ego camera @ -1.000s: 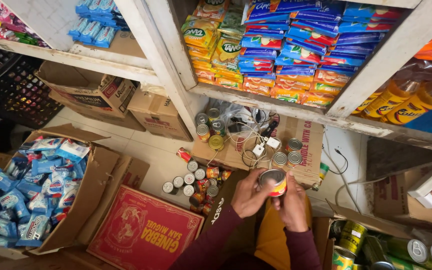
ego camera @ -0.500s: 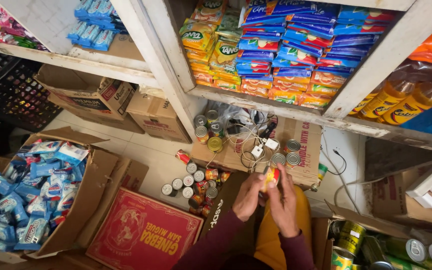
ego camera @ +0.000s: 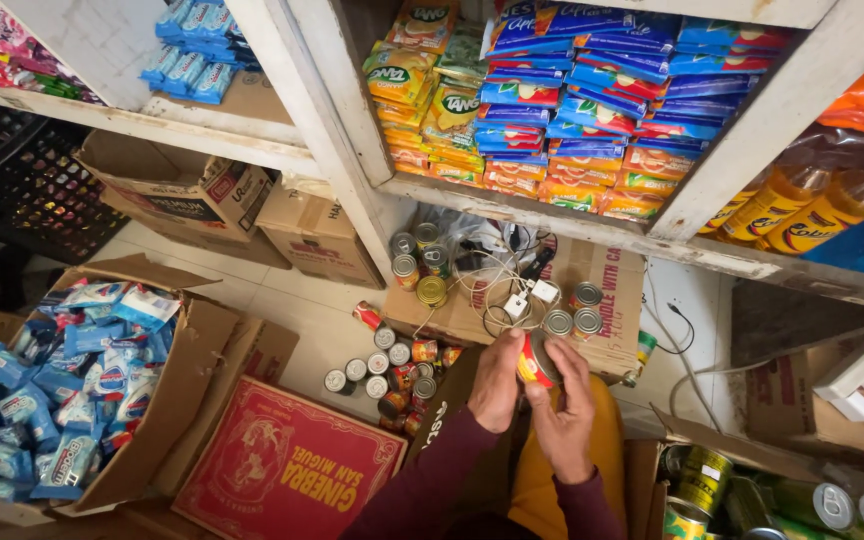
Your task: Stocking canned goods onto a low wooden shelf from a collection on the floor.
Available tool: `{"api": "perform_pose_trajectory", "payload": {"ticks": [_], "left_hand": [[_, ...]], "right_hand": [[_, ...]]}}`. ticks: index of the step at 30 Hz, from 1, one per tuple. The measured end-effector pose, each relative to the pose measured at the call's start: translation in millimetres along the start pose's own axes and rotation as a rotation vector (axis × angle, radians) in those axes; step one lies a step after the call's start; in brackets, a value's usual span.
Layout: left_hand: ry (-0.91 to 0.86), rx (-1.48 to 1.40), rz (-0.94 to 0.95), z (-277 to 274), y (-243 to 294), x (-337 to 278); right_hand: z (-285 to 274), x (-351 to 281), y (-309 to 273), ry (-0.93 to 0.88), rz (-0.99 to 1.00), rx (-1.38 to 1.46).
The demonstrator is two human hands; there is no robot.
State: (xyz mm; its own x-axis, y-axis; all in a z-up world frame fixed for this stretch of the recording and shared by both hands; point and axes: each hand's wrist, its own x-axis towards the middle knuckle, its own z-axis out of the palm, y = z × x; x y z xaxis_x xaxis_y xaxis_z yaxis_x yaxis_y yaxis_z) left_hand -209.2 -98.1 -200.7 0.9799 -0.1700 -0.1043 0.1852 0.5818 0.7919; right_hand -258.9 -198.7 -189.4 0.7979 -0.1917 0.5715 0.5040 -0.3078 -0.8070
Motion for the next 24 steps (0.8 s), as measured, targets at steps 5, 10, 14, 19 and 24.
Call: {"api": "perform_pose_trajectory", "payload": {"ticks": [5, 10, 14, 19, 24], "left_hand": [[0.024, 0.025, -0.007, 16.4, 25.2, -3.1], [0.042, 0.435, 0.171, 17.3, 26.9, -6.7], [-0.062, 0.747, 0.394, 33.7, 65.4, -11.6], [-0.300, 0.726, 0.670, 43.0, 99.6, -9.0], [-0.383, 0.745, 0.595, 45.3, 128.3, 6.7]], "right_hand": [[0.2, -10.4, 30.9, 0.034, 0.211, 0.221], [-3.4, -0.5, 30.4, 0.124, 0.356, 0.268], [-14.4, 8.4, 55.7, 0.121, 0.310, 0.165], [-36.1, 51.4, 36.1, 0.043, 0.286, 0.167], [-52.0, 84.5, 26.6, -0.068, 0.229, 0.189]]}}
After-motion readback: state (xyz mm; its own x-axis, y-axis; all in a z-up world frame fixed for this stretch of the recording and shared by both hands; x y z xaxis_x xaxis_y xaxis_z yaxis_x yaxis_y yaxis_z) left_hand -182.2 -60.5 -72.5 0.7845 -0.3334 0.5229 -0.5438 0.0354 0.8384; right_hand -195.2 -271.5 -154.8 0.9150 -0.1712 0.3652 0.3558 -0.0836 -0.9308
